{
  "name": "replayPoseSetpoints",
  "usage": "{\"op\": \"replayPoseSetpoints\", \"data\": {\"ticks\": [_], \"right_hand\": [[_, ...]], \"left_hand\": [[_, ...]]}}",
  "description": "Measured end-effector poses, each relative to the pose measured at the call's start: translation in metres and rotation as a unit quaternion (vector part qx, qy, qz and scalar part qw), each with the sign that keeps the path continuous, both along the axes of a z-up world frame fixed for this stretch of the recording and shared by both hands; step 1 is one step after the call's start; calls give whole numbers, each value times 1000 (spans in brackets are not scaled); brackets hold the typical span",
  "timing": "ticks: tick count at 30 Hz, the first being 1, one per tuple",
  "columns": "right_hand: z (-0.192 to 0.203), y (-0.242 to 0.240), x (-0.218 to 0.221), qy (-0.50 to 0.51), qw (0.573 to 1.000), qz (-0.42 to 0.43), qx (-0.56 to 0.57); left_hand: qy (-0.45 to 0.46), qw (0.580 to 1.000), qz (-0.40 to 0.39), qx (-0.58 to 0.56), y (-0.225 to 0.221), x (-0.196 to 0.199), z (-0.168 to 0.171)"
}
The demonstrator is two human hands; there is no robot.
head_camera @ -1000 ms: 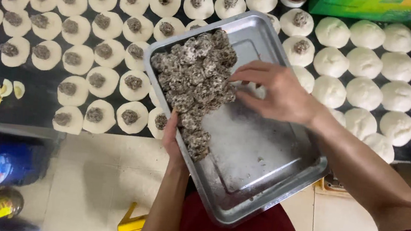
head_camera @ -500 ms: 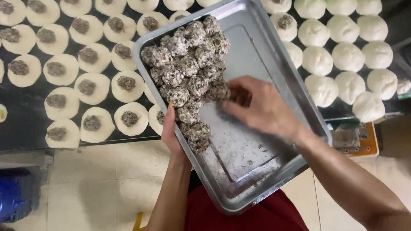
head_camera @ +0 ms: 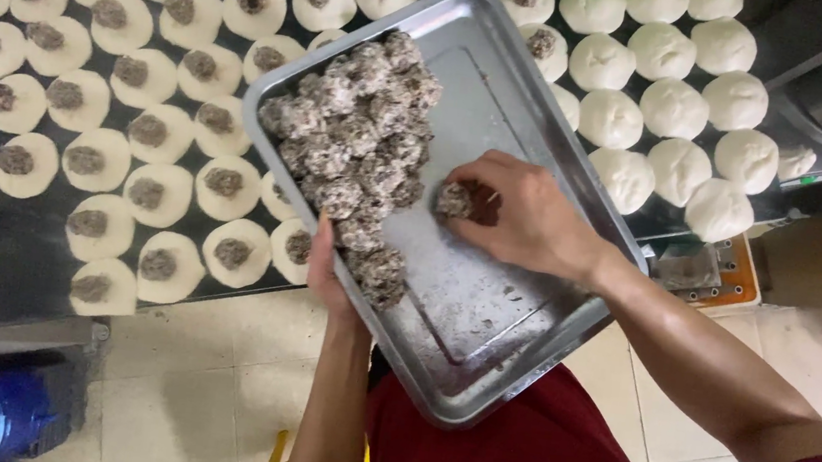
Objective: Place meat filling balls onto pre-portioned dough circles on a bakery workbench.
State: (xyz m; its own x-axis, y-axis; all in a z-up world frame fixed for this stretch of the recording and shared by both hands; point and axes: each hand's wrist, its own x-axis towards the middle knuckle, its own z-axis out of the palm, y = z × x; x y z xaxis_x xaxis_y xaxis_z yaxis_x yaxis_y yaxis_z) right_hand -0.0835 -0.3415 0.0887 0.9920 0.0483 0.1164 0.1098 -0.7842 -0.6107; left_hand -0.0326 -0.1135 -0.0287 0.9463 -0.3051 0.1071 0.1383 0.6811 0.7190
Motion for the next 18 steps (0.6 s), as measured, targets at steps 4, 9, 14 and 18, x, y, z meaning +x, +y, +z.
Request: {"op": "replayPoseSetpoints", "data": {"ticks": [4, 9, 14, 18], "right_hand": [[11, -74, -17, -19, 999, -30, 40], [-49, -201, -24, -63, 985, -146, 71], [-108, -253, -17, -50, 981, -188, -3], [-133, -261, -18, 0, 988, -151, -28]], "left_hand": [[-31, 981, 125, 144, 2, 5, -80], [-156, 955, 179, 180, -17, -2, -20], [136, 987, 83, 10, -41, -13, 24], [46, 986, 121, 106, -29, -14, -20]]}}
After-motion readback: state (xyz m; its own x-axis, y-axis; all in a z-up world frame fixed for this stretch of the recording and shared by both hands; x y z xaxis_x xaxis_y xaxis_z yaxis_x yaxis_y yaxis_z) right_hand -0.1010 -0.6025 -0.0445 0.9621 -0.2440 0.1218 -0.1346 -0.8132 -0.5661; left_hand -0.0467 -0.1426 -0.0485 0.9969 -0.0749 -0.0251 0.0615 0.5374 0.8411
